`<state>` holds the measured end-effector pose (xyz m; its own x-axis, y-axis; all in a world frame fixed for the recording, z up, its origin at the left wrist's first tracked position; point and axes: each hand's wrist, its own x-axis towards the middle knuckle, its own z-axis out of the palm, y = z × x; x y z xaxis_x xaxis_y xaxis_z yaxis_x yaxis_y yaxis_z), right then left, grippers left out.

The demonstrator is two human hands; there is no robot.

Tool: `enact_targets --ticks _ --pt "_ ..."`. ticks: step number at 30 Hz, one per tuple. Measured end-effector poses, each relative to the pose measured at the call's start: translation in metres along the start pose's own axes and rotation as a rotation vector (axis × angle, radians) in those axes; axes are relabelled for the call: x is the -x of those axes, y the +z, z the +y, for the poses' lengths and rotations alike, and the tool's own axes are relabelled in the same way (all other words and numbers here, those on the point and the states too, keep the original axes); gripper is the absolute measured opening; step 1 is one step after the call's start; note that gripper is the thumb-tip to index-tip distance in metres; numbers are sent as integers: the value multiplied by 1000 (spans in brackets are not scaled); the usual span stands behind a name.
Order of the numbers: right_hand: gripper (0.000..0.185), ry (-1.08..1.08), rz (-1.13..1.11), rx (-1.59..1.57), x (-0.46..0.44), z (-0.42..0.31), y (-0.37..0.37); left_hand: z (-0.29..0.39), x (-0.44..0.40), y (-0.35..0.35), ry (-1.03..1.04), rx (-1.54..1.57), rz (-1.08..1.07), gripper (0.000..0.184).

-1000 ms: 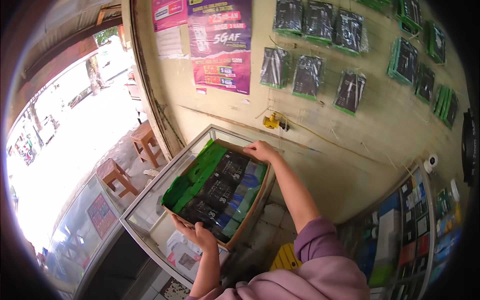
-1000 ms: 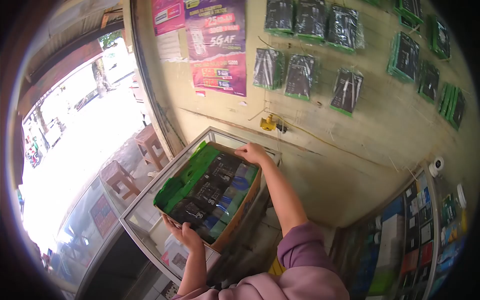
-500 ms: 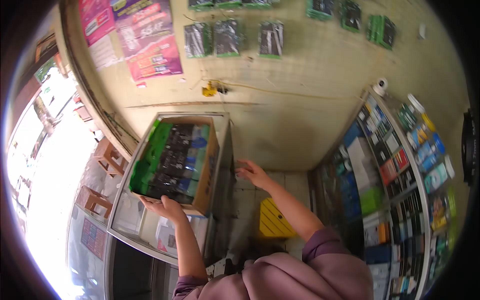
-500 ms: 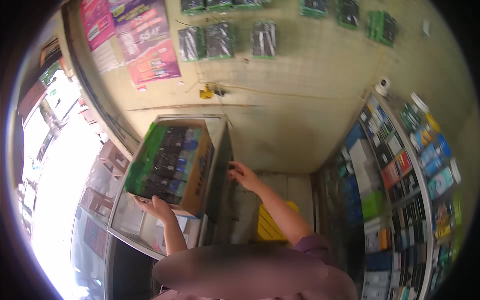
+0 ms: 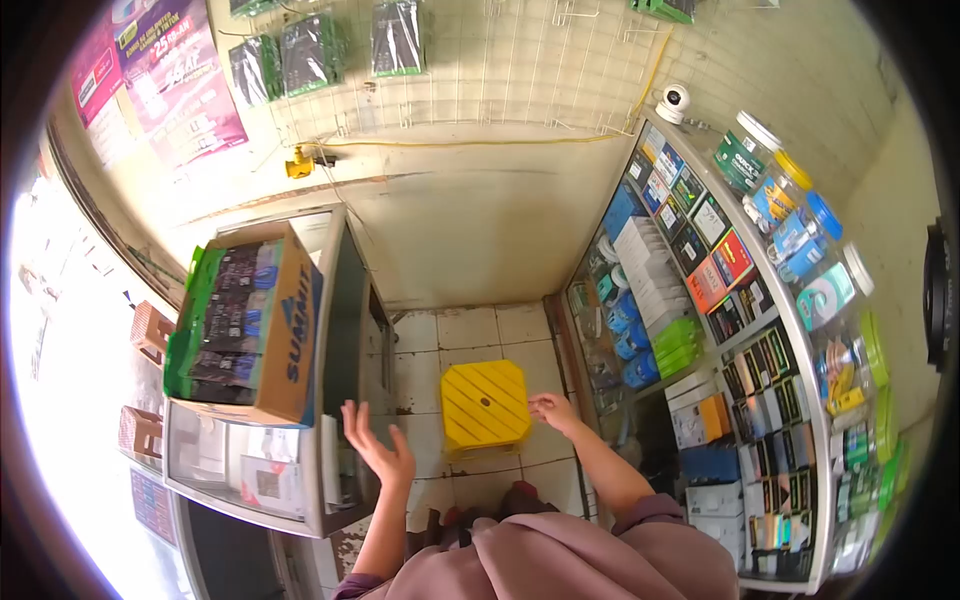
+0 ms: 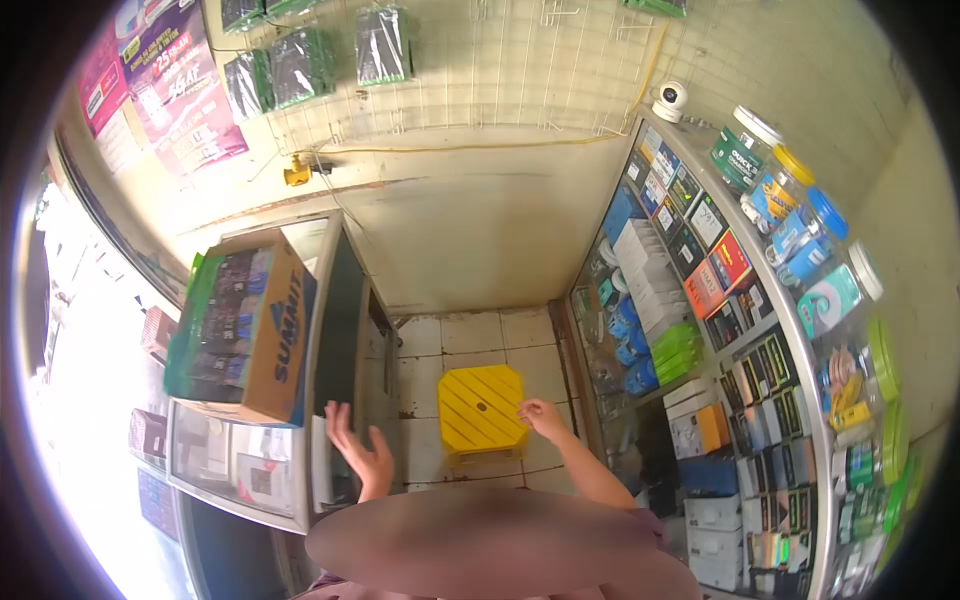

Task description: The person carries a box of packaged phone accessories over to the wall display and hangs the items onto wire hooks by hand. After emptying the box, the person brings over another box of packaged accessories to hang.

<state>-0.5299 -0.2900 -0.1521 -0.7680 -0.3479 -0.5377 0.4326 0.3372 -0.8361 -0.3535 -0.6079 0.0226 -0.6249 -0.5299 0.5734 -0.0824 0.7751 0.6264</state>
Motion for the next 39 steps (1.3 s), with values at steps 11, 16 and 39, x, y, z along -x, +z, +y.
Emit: enact_targets --ticks 11,16,39 --pt "82 131 -8 348 -157 90 -62 -213 158 292 -522 -5 -617 66" --pt "75 154 -115 287 -208 160 -34 -260 191 344 -672 48 -690 60" --pt "60 53 -52 372 -30 268 148 -310 311 135 -890 -295 -796 55"
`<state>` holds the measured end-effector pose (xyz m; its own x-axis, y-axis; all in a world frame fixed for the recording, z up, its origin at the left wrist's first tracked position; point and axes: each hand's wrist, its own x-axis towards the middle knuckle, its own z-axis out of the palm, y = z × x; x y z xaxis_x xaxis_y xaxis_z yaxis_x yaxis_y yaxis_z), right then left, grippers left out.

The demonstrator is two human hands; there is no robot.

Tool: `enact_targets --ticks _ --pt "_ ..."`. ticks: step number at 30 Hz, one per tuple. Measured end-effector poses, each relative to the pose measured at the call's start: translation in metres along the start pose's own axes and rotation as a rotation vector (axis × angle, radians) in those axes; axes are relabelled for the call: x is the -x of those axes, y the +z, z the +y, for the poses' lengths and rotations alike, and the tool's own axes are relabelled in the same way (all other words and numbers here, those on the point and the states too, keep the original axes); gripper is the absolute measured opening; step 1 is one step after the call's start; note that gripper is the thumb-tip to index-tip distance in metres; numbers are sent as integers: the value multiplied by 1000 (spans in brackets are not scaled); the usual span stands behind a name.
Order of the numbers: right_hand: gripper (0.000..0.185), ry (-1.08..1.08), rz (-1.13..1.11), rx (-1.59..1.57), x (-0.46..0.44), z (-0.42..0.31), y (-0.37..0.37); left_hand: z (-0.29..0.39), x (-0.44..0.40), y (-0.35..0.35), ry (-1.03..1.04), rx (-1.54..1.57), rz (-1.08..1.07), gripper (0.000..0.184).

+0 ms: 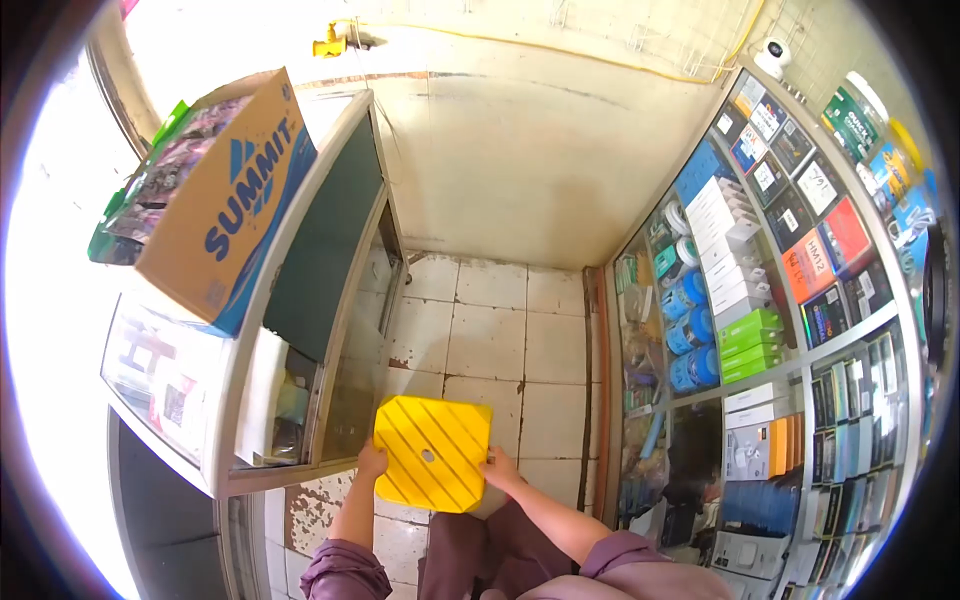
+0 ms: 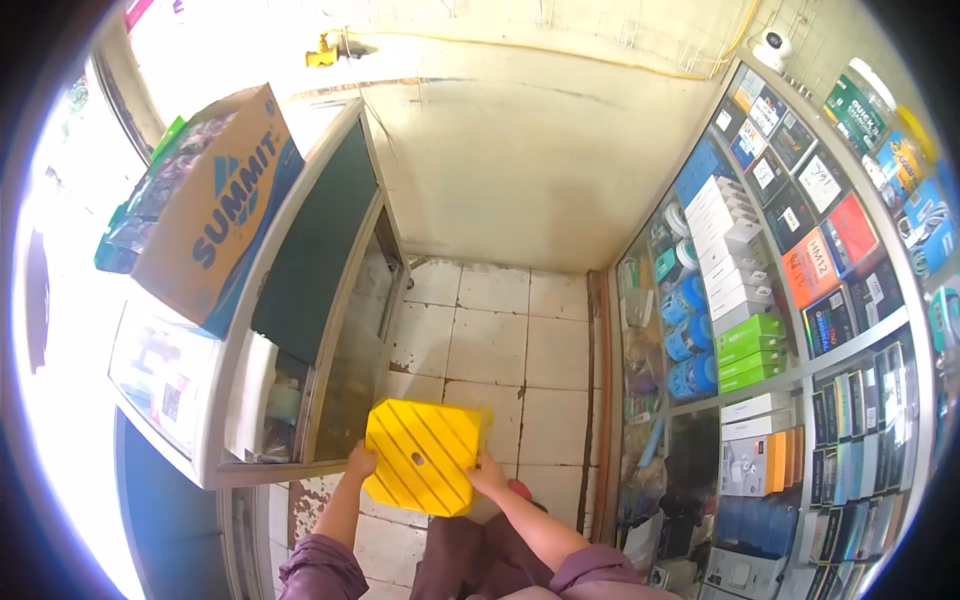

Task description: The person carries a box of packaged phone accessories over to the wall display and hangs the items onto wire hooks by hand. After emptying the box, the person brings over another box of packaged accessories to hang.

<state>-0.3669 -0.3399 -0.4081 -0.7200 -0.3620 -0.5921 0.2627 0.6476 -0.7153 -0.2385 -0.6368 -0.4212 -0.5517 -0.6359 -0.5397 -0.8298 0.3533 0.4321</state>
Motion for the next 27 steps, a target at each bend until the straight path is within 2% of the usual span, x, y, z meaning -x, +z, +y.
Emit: enact_targets --ticks 2,3,6,8,9,11,13,14,16,17,22,27 --pt "58 79 -113 289 6 -8 -4 9 16 -12 -21 9 31 58" --pt "58 60 -99 290 7 -10 -8 20 25 -18 34 48 40 60" --pt "56 -127 -69 369 19 -57 -40 65 53 -44 191 156 111 63" --pt "51 -125 -58 171 52 -118 -81 109 74 -70 293 230 166 64" --pt "51 -148 -45 176 55 -137 -100 135 92 -92 334 297 154 60" --pt "45 -368 1 105 60 -171 -141 183 125 -137 445 373 142 53" --pt "43 -409 1 70 70 -229 -192 210 120 -164 536 442 139 52" --pt "41 -515 38 35 70 -252 -218 227 115 -177 619 513 113 51" --pt "40 -644 86 -5 63 -294 -268 290 143 -232 604 456 123 47" --pt "38 -715 81 -30 58 -315 -294 317 143 -247 643 531 121 45" --pt "33 -900 131 -31 36 -418 -391 439 122 -287 827 688 180 38" --pt "30 -1085 59 -97 -7 -481 -433 517 122 -314 893 763 265 38"
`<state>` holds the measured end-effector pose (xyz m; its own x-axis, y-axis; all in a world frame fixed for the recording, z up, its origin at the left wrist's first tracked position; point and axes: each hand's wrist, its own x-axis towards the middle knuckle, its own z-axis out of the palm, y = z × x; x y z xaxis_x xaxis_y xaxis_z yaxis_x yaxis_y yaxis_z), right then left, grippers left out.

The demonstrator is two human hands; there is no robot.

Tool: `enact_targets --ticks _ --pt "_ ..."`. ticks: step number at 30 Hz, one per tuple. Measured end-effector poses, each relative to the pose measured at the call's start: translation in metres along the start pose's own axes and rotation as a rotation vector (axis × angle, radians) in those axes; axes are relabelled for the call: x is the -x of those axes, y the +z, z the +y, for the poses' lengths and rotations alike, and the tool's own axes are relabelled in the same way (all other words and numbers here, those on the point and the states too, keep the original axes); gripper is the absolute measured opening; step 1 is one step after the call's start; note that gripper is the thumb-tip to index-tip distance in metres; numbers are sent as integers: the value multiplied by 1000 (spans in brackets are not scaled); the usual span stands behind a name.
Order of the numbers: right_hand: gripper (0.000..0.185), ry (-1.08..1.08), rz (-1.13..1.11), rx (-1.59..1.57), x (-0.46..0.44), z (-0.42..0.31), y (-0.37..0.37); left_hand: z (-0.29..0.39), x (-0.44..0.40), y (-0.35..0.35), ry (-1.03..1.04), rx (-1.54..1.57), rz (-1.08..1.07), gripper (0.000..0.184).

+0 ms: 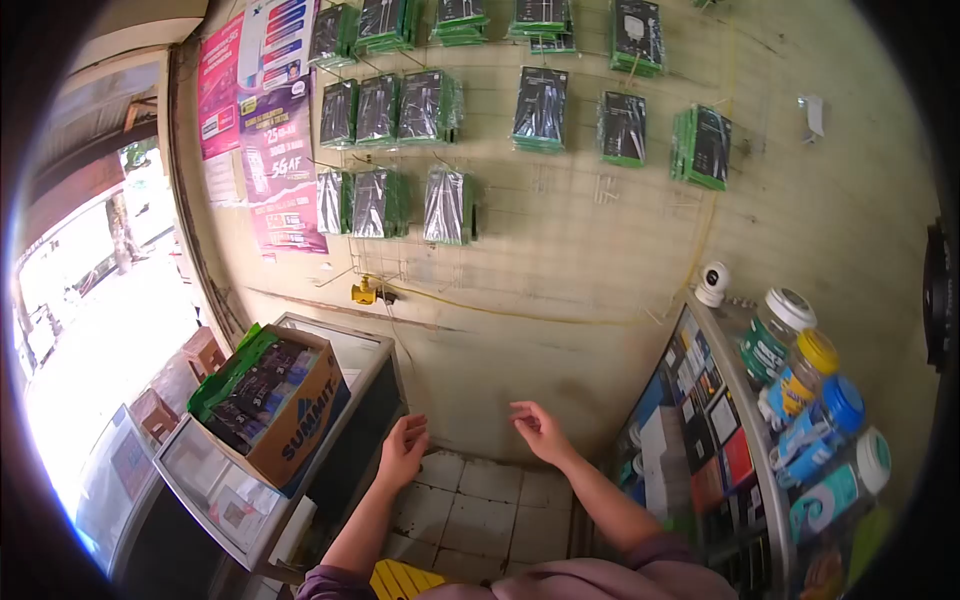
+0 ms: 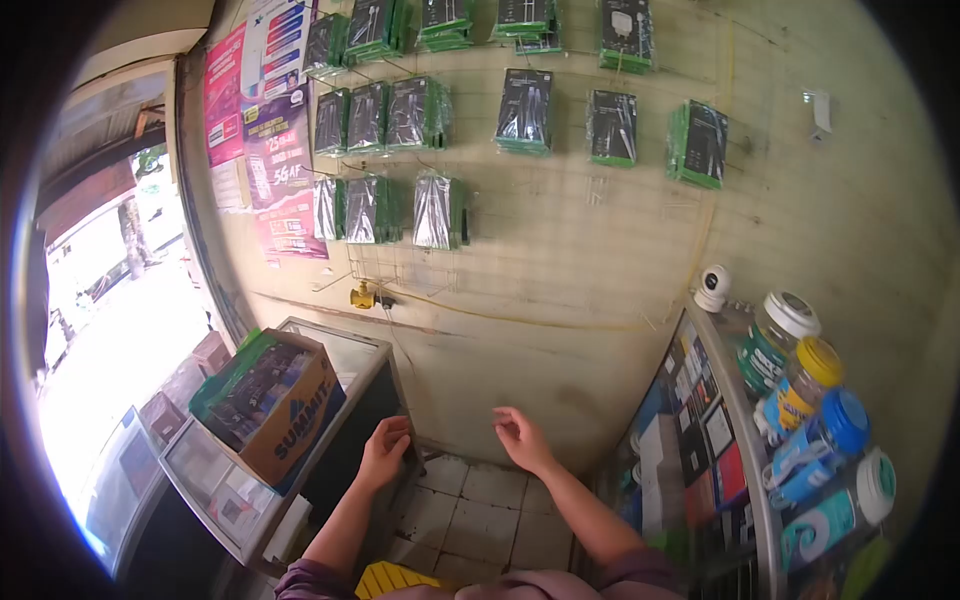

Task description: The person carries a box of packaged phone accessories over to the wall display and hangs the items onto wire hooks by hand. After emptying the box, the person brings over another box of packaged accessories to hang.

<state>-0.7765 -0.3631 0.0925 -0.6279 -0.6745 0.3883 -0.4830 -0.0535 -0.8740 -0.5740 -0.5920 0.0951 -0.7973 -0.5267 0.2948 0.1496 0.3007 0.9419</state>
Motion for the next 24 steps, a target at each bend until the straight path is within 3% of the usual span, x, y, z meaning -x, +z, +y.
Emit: enact_targets --ticks 4,11,15,21,24 --pt "30 -66 -87 -54 -56 -16 2 41 -12 -11 32 -85 119 38" --pt "31 -113 -288 -130 -125 -41 64 28 -20 -81 -16 -140 455 36" --pt "31 -124 -385 -182 -151 -48 104 41 -22 -101 10 -534 655 38" --pt "30 -275 -468 -289 -229 -66 220 47 -43 -179 -92 -368 772 47" --pt "33 -313 -566 -207 -276 -98 298 37 -51 -248 -332 -641 827 63"
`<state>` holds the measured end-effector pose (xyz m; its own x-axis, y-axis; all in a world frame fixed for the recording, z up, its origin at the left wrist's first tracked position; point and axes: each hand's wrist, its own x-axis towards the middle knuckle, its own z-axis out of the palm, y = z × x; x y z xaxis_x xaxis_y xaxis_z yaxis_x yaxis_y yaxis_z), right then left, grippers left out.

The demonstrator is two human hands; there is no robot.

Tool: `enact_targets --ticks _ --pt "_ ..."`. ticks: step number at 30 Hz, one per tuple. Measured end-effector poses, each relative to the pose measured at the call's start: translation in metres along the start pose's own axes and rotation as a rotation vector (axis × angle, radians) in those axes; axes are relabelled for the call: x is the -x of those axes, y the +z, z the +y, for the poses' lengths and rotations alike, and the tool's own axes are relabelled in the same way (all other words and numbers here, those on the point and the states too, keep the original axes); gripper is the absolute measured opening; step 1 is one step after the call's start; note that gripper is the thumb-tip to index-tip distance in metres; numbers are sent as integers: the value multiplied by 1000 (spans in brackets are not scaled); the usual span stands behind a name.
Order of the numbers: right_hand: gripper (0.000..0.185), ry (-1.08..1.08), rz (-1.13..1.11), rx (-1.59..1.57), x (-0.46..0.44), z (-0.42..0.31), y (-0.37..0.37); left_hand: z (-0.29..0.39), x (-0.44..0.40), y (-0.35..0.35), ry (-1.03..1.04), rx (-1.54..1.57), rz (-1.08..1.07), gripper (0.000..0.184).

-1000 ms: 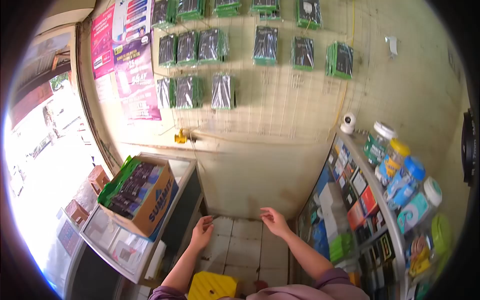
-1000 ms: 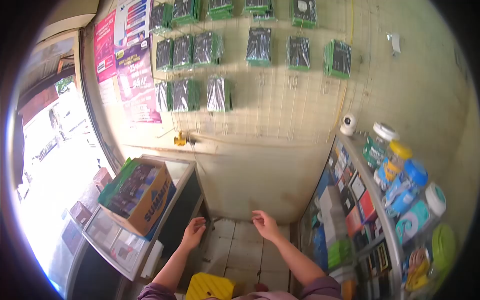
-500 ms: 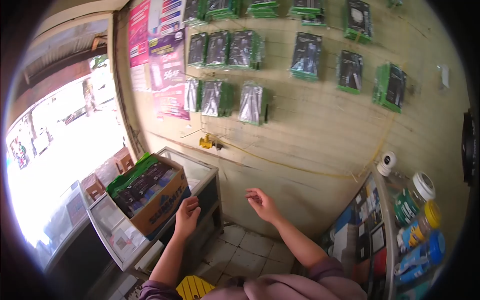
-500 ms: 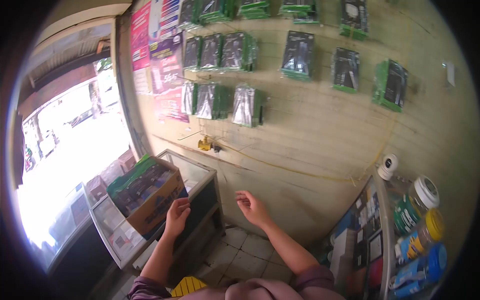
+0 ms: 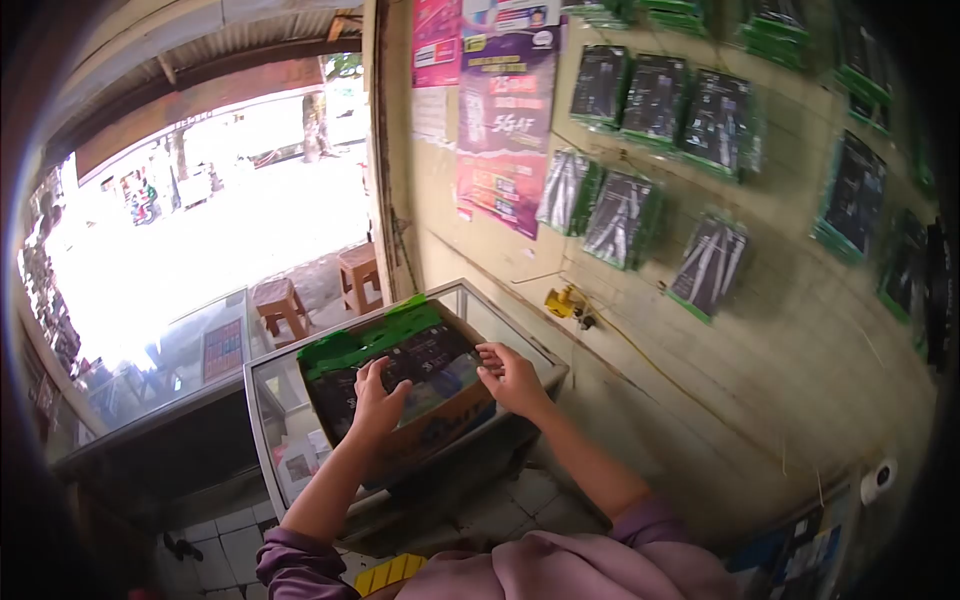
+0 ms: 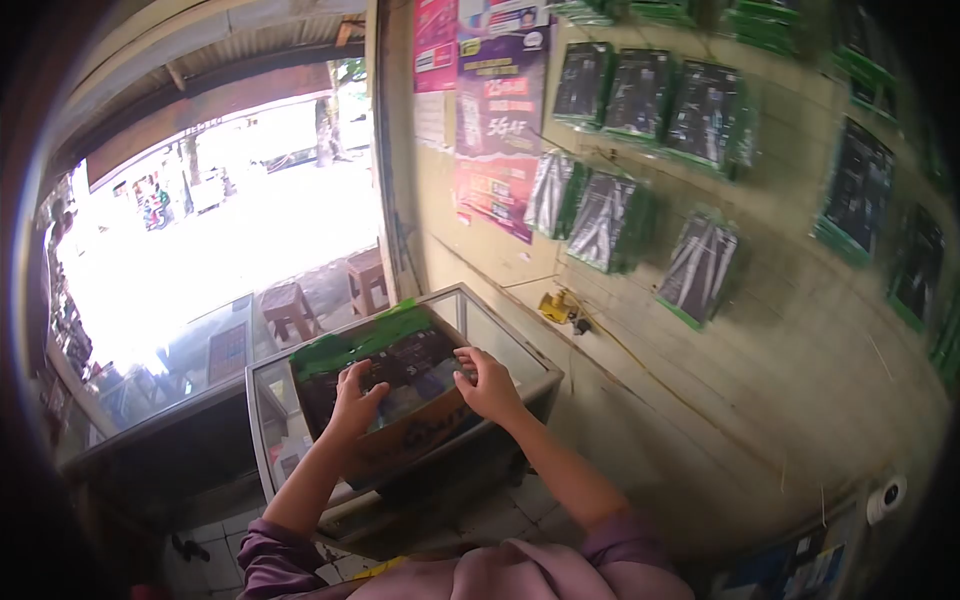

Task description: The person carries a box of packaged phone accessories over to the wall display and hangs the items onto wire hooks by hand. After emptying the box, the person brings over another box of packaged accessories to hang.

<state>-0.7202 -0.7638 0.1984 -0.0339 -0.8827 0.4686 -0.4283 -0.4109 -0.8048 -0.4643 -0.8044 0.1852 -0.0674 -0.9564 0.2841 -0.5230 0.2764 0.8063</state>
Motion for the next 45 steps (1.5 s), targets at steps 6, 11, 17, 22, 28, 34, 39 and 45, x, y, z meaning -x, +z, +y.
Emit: enact_targets --ticks 6,11,17,22,28,34,39,45 --pt "47 0 -162 221 -73 36 52 -40 -19 -9 -248 -80 36 87" --pt "91 -19 -236 627 -95 41 70 -75 -10 -3 -285 314 58 97" --pt "110 -22 -340 718 -95 42 72 -46 -14 2 -407 442 39 101" --pt "103 21 -265 407 -93 56 79 -30 -23 9 -516 388 -6 104" --pt "82 152 -341 52 -94 74 91 -41 -29 14 -400 331 -90 97" --pt "37 181 -344 -463 -87 47 83 -24 -13 9 26 10 85 80" --pt "19 36 -76 -671 -64 0 51 44 1 18 192 356 152 67" --pt "17 -90 170 -427 12 -34 -25 81 31 57 441 700 61 46"
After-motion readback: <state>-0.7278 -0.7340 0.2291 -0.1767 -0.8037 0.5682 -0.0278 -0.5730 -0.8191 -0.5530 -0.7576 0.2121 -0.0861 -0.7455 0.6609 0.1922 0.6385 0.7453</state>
